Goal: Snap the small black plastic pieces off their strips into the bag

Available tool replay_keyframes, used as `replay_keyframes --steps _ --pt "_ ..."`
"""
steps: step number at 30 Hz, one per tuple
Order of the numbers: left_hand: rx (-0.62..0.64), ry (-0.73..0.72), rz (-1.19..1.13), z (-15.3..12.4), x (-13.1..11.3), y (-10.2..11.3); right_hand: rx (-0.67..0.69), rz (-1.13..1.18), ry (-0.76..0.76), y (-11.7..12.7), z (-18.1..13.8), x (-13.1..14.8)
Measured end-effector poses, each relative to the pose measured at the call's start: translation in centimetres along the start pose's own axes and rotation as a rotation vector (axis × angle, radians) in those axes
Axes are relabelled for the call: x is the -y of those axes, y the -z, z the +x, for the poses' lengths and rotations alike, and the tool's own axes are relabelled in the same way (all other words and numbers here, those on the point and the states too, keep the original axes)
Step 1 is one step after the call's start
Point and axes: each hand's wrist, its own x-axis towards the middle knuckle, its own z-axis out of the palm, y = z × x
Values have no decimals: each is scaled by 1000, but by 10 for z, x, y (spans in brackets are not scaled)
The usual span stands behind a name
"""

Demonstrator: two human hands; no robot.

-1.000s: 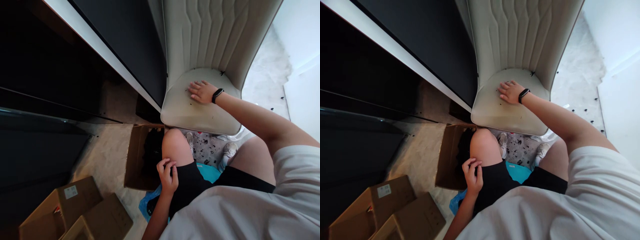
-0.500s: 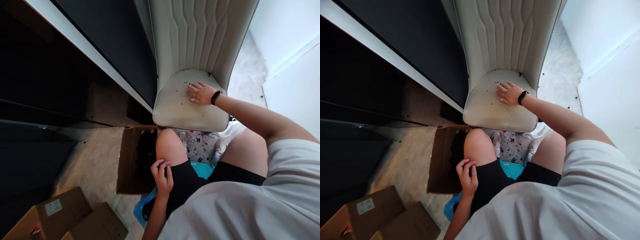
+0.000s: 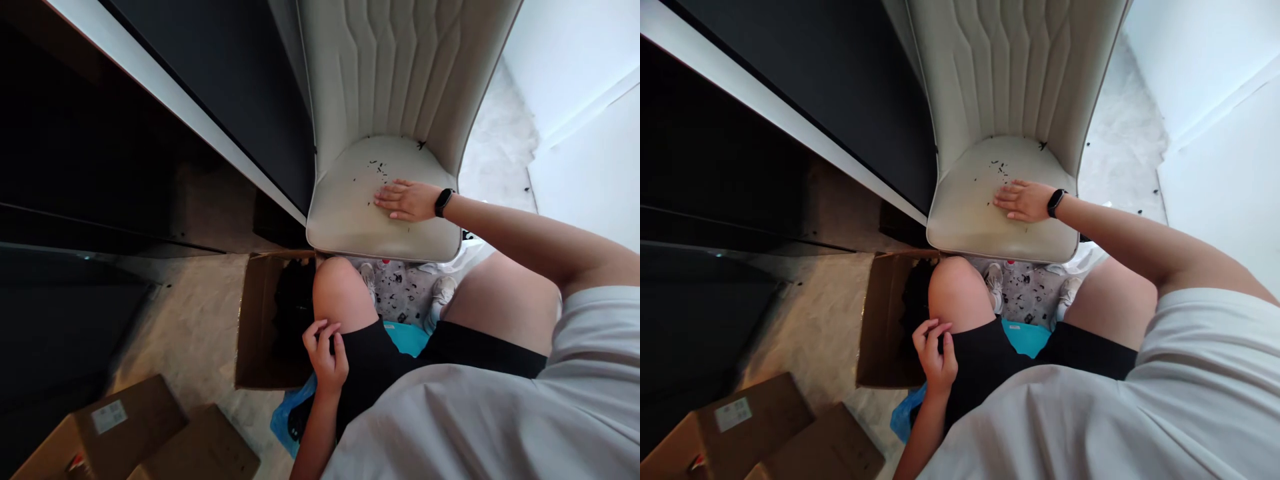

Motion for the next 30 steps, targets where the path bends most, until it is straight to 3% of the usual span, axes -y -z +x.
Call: replay_keyframes --steps 4,10,14,21,30 --pt "14 -6 -18 2 1 0 -116 -16 -127 11 -8 -4" --pt "17 3 -10 3 -2 -1 -72 -84 16 -12 23 20" --pt "15 13 6 3 -4 -2 -118 -51 -22 -22 35 27" --pt "26 10 10 5 -3 -2 -88 23 -65 -1 19 35" --pt "31 -1 -44 4 -12 -6 -77 165 -292 -4 60 31"
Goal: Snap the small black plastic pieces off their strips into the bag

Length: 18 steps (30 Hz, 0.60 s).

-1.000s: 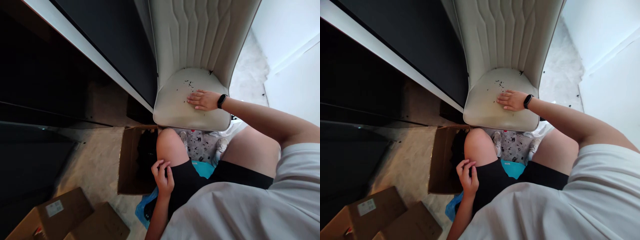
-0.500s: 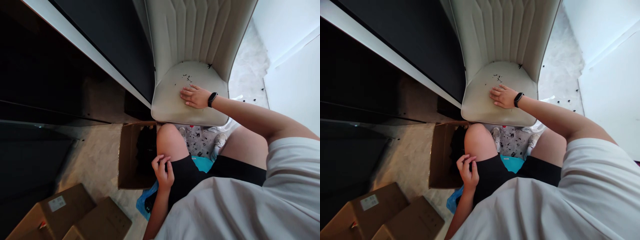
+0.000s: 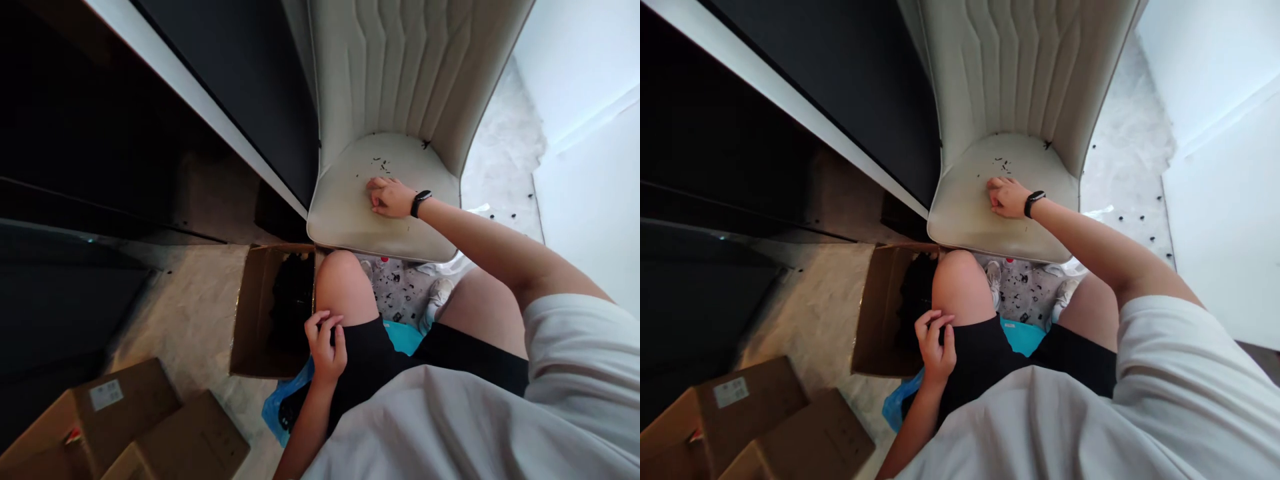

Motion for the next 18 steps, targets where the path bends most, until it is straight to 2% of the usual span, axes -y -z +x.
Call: replay_keyframes --steps 3,7,10,13,16,18 --pt "-13 4 17 -1 -1 1 -65 47 -51 3 1 -23" --pt "-25 27 33 -2 3 2 -339 13 -120 25 -11 -66" --pt "-31 36 43 -2 7 4 -419 -50 -197 38 -30 -74" --pt "-27 29 38 -1 9 5 -297 -114 -118 33 -49 -52" --pt "-14 25 30 0 9 5 -114 -131 71 13 -61 -20" --pt "-8 25 26 0 8 5 -62 -133 137 0 -66 -6"
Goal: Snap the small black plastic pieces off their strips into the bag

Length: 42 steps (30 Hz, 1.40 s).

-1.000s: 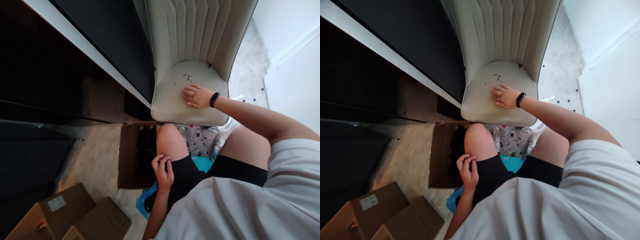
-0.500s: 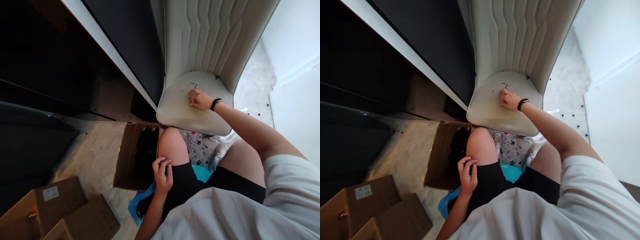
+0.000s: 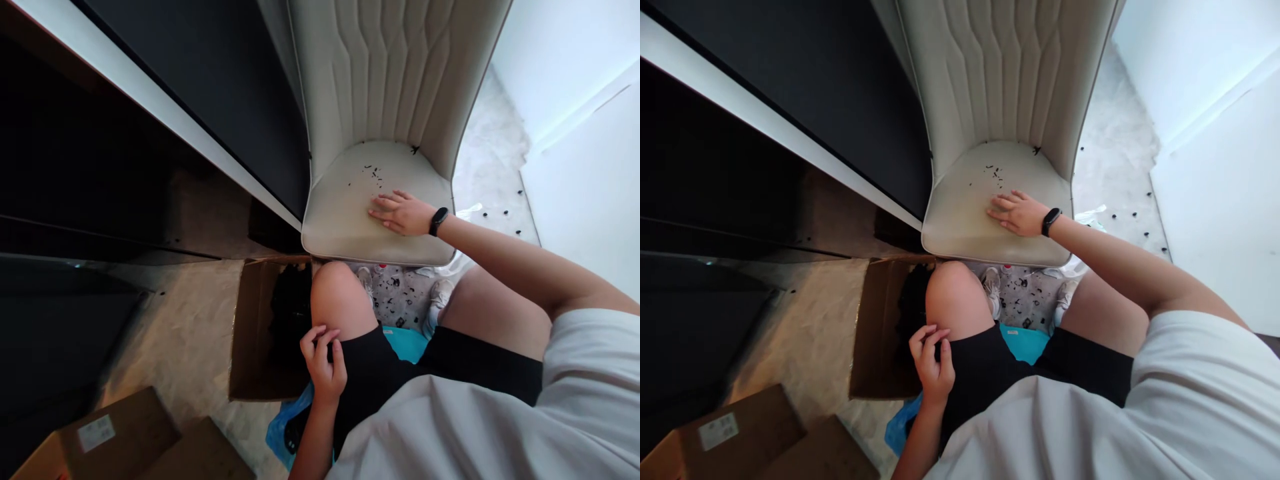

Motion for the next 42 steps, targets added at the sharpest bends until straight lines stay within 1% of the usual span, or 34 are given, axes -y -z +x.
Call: replay_keyframes --steps 3,6,9,12,16,19,21,25,26,28,30,32,38,42 --pt "2 -5 -2 0 -1 0 -14 -10 -16 -8 -3 9" --pt "-1 -11 5 -1 -2 1 -45 -12 -79 -2 -3 8" --pt "-6 -8 12 -1 -2 1 -35 17 -126 6 3 8" --pt "-4 2 22 -1 -1 0 -31 73 -165 4 16 4" --pt "-1 11 24 -2 1 -1 -62 161 -271 -19 35 -19" --pt "-7 8 16 -2 1 -1 -42 236 -286 -31 45 -43" --pt "-5 11 15 -2 1 0 -54 256 -293 -29 49 -57" --pt "0 7 17 0 -1 0 -125 232 -357 -7 55 -70" --pt "1 1 19 1 -1 0 -127 228 -349 -2 55 -70" --pt "-1 -9 21 2 -2 1 -83 231 -294 5 53 -65" --pt "0 -13 19 3 -3 1 -8 246 -225 5 50 -56" --pt "-1 -13 15 3 -4 1 35 254 -182 1 46 -46" --pt "1 -11 17 1 -3 1 67 250 -231 -10 46 -27" --pt "7 -5 26 1 -2 1 107 235 -220 2 54 -30"
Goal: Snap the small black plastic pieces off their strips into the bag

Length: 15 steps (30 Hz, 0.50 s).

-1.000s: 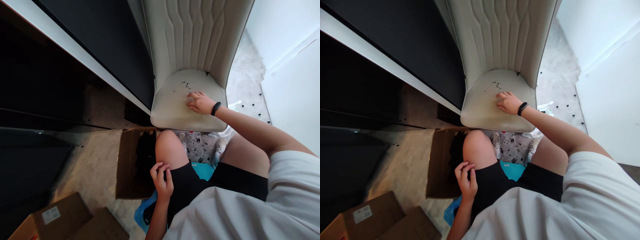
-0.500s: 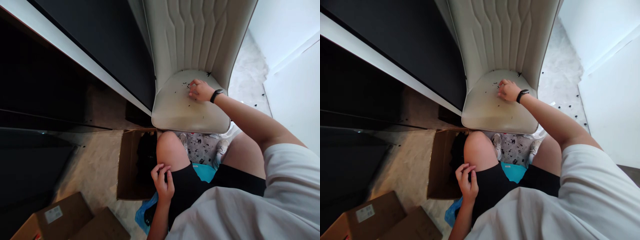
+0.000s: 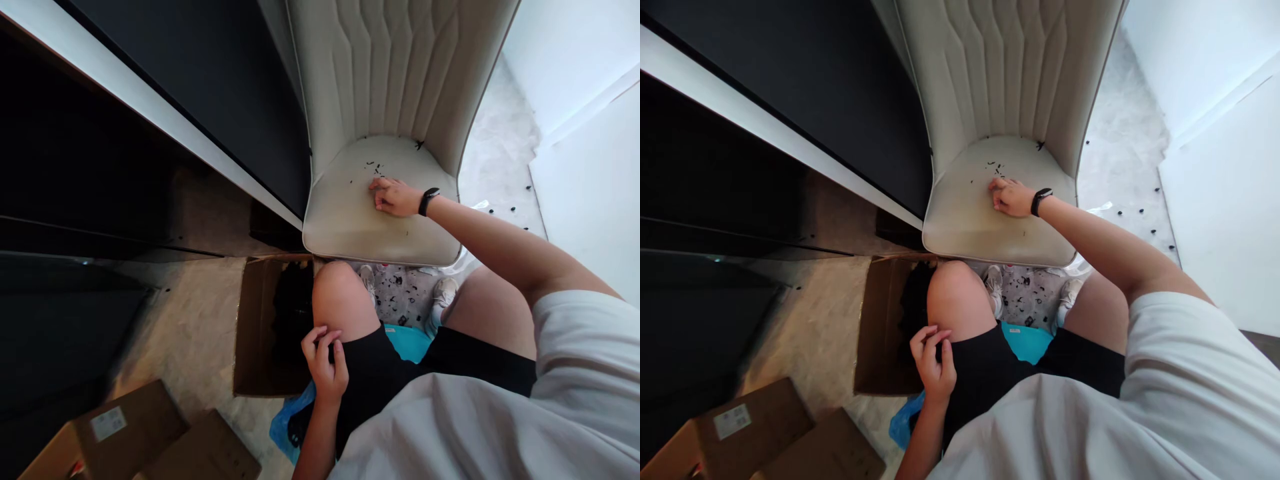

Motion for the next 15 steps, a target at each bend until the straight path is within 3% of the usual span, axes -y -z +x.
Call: replay_keyframes --steps 8,15 --pt "-6 2 -6 1 -1 -2 -301 118 -219 59 36 -27" --pt "-7 -17 17 3 -2 -1 -361 36 -263 76 48 -49"
